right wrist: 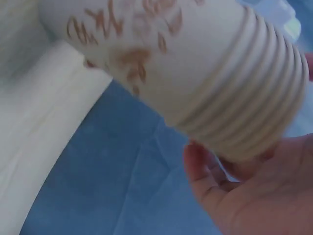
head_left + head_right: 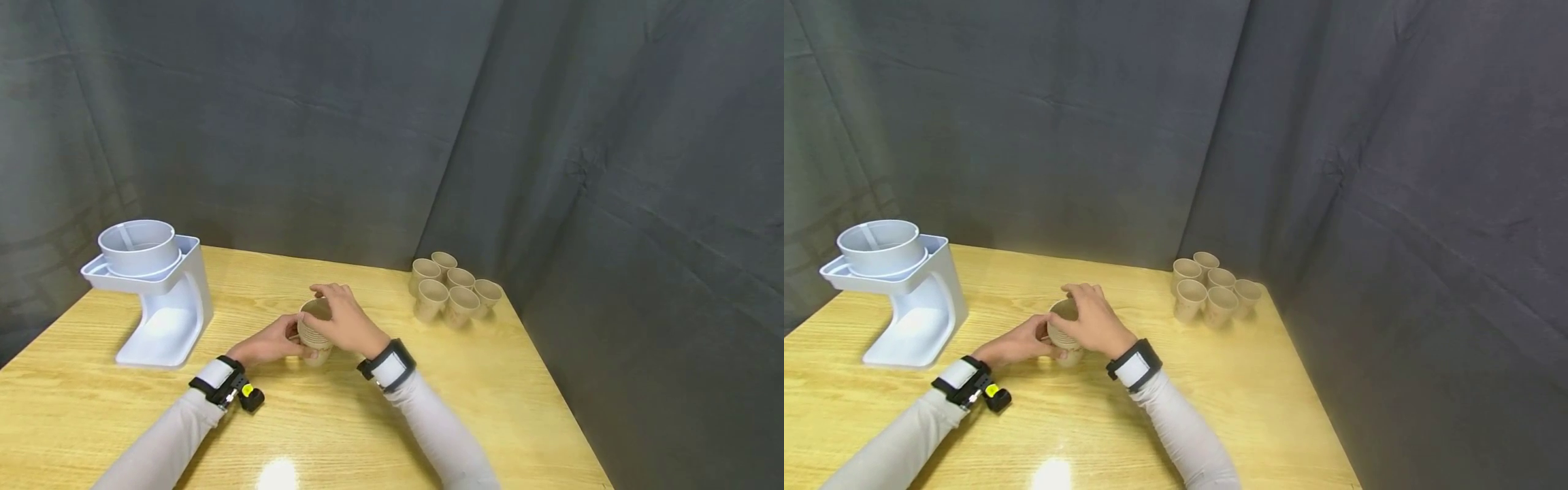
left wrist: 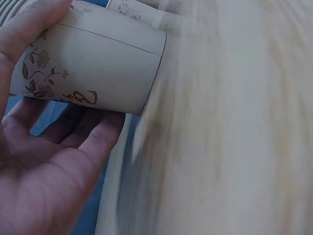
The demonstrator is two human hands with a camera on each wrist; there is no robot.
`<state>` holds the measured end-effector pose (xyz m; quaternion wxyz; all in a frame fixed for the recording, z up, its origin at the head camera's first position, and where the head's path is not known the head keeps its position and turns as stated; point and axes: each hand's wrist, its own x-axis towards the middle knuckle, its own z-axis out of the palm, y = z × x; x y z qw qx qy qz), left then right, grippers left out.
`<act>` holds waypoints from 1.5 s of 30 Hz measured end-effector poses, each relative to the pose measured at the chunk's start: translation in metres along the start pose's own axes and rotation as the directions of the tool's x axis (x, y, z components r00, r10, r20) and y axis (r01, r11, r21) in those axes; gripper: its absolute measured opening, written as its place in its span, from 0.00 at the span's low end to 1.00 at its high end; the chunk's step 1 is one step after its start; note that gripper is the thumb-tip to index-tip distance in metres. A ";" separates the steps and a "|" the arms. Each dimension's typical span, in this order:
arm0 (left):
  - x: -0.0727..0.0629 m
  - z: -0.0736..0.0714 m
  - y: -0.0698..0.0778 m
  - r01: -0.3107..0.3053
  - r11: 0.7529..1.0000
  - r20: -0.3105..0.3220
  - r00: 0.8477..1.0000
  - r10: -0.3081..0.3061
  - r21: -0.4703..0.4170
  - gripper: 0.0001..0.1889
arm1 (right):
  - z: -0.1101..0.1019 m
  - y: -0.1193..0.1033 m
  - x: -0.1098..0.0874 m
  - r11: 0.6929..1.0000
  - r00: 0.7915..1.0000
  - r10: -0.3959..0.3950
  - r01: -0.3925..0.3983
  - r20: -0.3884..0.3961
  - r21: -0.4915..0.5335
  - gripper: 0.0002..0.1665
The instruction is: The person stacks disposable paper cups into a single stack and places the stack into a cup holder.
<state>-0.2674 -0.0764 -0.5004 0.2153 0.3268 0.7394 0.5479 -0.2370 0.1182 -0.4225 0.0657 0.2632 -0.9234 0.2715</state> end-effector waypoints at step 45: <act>0.001 0.002 -0.001 -0.050 0.999 -0.032 0.998 0.051 0.016 0.35 | -0.072 0.165 -0.031 0.839 0.791 0.530 -0.542 -0.306 0.049 0.35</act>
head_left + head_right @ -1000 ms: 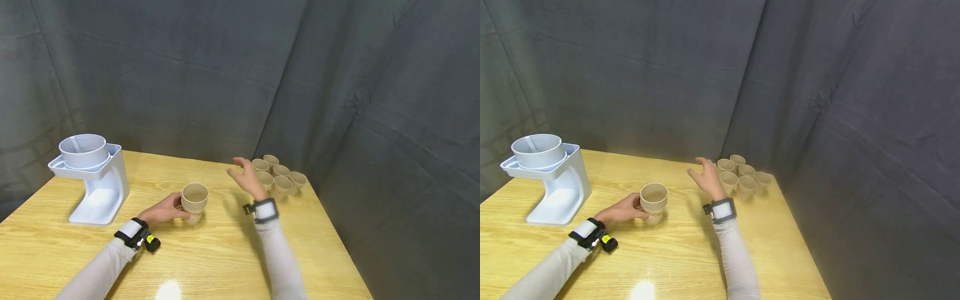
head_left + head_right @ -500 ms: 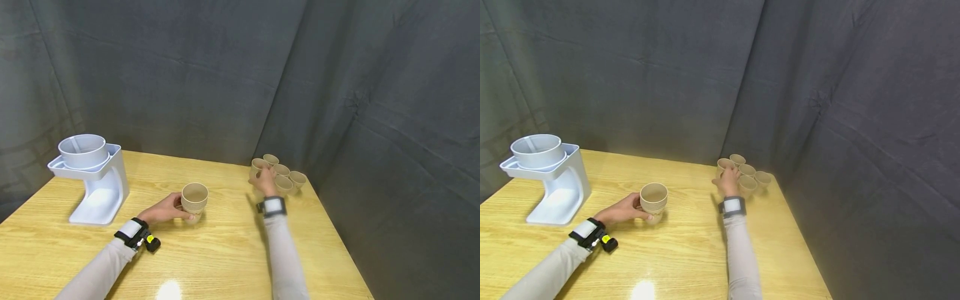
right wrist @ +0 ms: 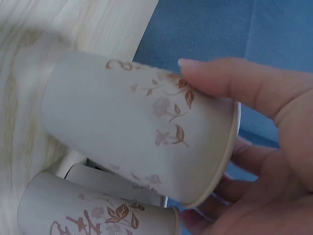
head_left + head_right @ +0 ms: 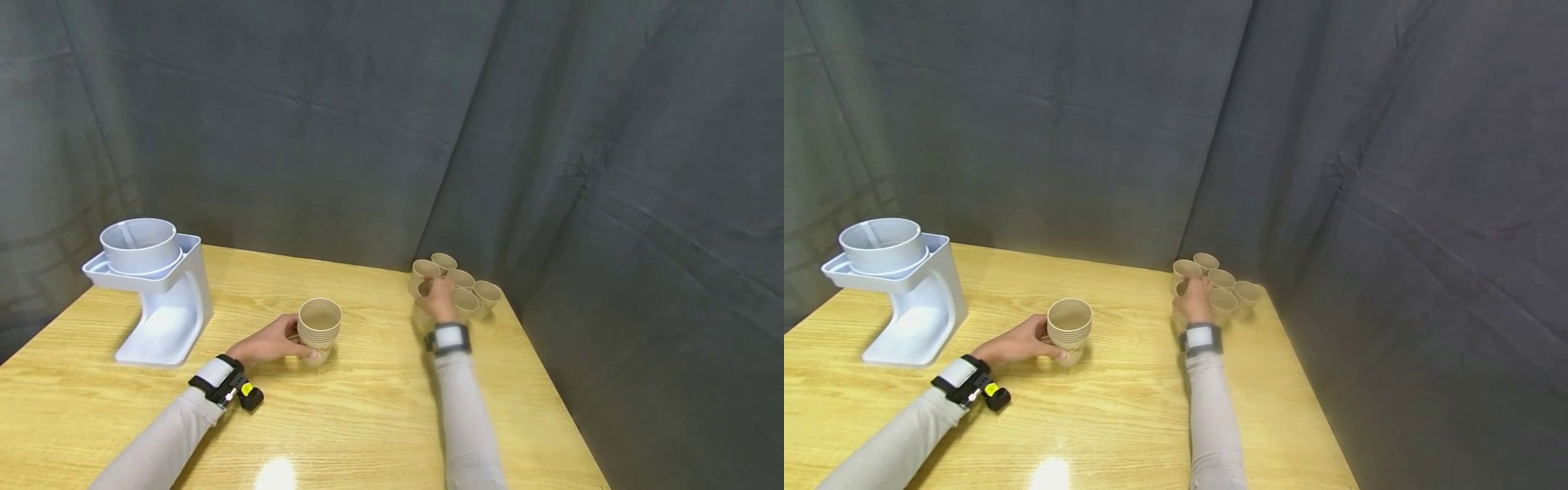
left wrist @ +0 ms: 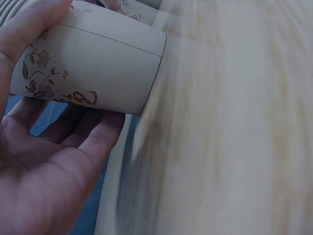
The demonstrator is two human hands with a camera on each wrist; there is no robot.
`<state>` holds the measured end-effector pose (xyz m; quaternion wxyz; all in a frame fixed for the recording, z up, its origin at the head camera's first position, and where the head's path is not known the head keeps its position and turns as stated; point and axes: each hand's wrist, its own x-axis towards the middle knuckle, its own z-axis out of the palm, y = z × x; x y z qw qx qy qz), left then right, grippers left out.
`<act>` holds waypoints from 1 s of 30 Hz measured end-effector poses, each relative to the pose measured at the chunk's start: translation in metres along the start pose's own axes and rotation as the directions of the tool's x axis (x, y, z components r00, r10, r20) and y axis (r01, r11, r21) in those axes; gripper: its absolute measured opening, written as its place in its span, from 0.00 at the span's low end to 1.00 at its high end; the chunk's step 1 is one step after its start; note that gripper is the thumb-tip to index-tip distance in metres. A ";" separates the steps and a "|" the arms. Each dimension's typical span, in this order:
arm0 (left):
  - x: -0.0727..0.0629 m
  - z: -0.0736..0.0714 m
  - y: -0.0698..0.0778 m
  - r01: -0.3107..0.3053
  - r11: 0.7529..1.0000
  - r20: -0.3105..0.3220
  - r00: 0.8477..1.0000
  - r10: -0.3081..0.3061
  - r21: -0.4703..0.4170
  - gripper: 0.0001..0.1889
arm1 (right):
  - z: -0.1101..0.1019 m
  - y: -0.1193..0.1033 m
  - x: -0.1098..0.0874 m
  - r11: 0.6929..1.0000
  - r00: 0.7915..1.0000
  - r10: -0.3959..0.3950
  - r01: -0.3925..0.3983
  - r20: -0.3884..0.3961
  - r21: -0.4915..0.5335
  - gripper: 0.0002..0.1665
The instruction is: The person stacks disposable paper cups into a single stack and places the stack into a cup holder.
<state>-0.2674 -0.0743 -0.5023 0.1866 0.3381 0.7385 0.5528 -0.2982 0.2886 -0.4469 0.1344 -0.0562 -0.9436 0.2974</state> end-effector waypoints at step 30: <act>0.000 0.000 -0.001 -0.013 0.999 0.014 1.000 0.013 -0.030 0.34 | -0.028 -0.072 -0.026 0.922 0.934 -0.344 0.356 -0.097 0.156 0.36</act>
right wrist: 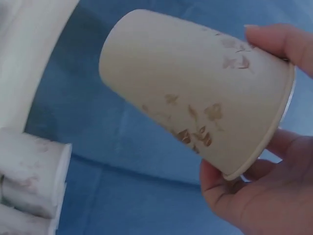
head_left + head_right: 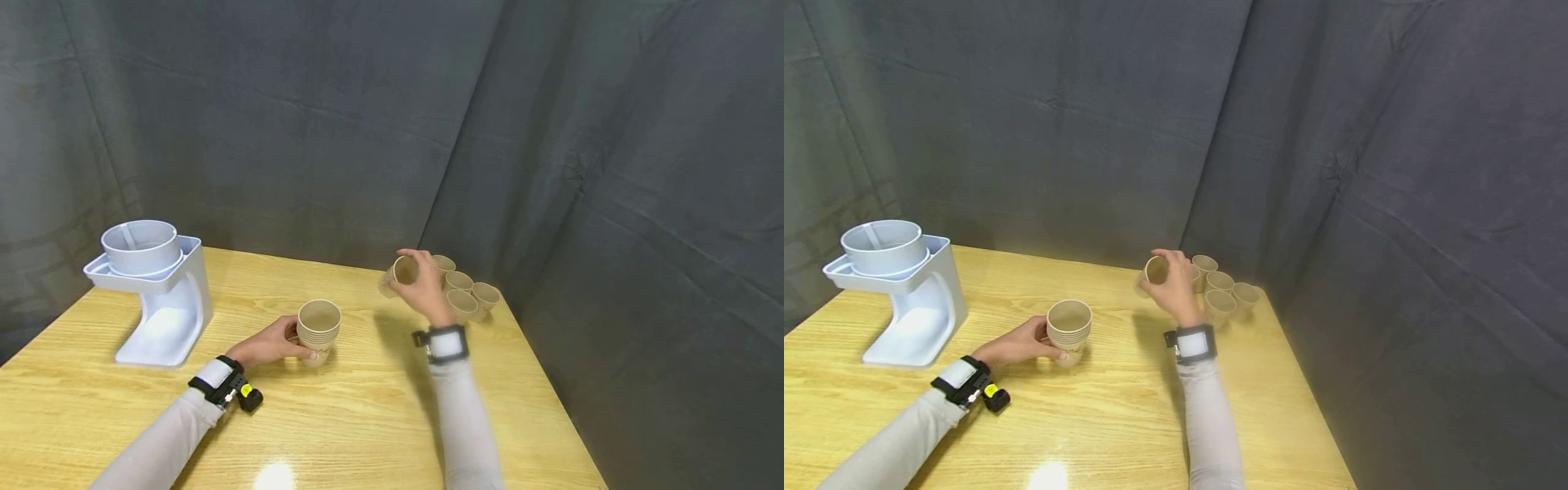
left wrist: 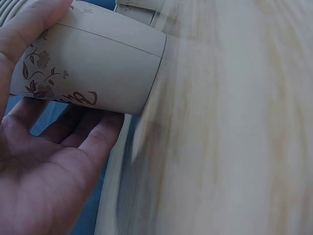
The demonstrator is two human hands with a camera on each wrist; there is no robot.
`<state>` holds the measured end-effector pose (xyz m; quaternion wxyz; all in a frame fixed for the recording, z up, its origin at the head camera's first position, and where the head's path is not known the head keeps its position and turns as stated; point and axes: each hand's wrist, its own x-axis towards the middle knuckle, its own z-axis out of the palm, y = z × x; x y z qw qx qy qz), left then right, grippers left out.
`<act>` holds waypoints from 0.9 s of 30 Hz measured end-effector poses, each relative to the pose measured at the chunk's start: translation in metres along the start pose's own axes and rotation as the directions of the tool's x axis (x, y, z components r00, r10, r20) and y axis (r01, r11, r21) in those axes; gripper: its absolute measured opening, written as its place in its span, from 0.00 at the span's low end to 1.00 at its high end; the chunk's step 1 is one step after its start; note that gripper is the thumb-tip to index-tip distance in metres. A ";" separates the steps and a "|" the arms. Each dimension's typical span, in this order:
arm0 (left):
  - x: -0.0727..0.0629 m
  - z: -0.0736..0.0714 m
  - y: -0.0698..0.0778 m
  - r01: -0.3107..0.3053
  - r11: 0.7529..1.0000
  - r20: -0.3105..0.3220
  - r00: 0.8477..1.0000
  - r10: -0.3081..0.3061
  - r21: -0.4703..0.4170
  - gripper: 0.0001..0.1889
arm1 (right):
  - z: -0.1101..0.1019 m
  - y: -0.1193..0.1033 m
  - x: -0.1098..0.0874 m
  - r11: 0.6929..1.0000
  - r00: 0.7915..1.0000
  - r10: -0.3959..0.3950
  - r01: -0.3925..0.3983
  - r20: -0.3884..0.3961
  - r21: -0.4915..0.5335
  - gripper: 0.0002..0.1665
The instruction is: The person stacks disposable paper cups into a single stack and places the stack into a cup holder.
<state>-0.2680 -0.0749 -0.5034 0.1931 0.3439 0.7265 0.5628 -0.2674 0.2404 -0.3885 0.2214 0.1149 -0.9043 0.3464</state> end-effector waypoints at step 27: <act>0.001 0.001 0.001 0.024 1.000 -0.004 1.000 -0.024 0.012 0.33 | 0.024 -0.069 -0.018 0.909 0.936 -0.345 0.353 -0.073 0.223 0.23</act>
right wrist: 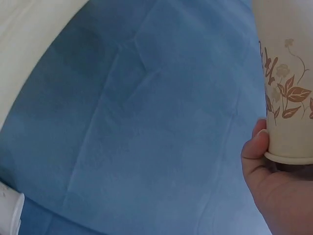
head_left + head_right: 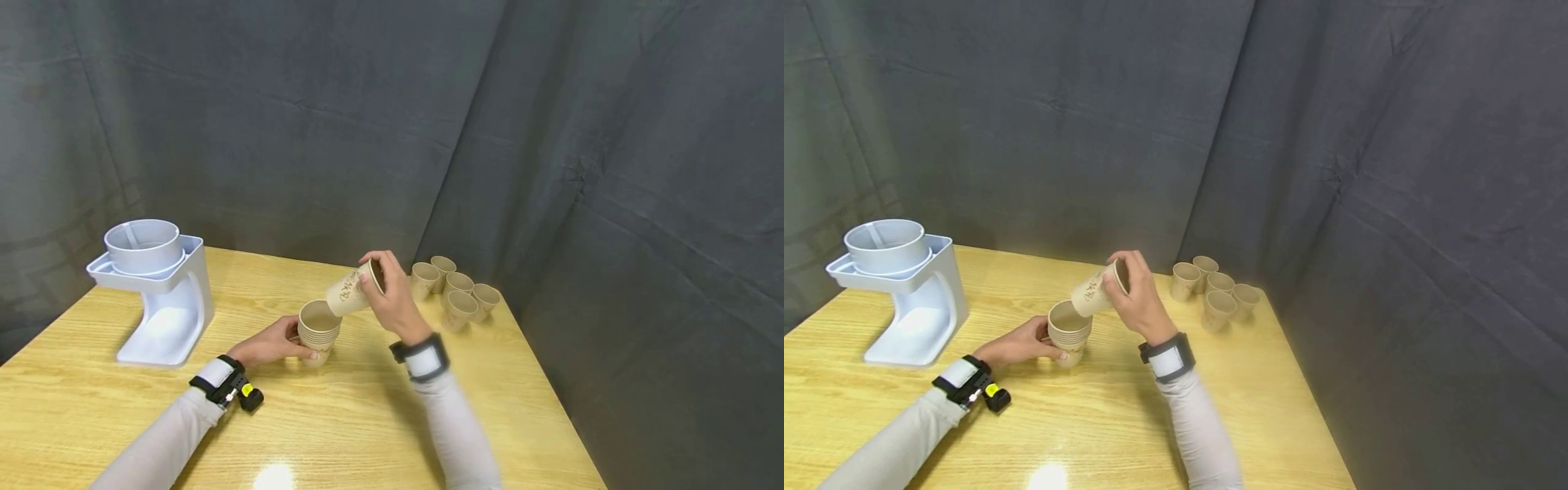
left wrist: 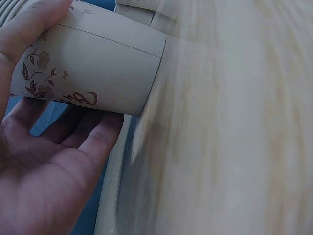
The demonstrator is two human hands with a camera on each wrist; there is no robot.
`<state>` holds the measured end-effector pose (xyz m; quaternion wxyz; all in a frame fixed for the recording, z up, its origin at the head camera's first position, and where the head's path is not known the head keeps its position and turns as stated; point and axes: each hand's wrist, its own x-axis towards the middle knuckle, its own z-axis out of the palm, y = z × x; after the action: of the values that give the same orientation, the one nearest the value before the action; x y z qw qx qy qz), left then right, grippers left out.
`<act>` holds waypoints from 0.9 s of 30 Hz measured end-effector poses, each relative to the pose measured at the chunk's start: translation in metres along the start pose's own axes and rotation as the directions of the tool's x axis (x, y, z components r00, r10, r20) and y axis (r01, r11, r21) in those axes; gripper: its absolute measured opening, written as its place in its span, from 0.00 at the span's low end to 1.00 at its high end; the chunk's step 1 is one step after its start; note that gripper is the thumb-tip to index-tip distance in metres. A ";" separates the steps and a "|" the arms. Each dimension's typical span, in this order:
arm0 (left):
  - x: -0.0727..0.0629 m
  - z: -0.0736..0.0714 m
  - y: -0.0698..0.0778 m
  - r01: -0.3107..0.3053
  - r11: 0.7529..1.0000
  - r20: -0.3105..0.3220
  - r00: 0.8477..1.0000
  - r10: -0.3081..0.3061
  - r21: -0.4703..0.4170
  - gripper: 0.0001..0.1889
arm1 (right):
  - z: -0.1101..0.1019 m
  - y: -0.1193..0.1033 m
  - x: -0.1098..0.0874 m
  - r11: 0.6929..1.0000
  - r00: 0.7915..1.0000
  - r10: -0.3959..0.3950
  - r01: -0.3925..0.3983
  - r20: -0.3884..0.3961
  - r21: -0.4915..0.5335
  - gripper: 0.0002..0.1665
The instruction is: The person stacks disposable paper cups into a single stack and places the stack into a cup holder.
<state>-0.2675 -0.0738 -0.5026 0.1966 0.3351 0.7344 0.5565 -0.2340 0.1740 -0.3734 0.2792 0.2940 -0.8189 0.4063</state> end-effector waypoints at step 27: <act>0.000 -0.001 0.002 0.005 1.000 0.025 1.000 -0.005 -0.011 0.32 | 0.038 0.003 -0.009 0.995 0.968 0.017 0.010 0.252 -0.104 0.26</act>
<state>-0.2679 -0.0745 -0.5008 0.2090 0.3390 0.7296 0.5559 -0.2380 0.1464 -0.4011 0.1870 0.3268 -0.8683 0.3229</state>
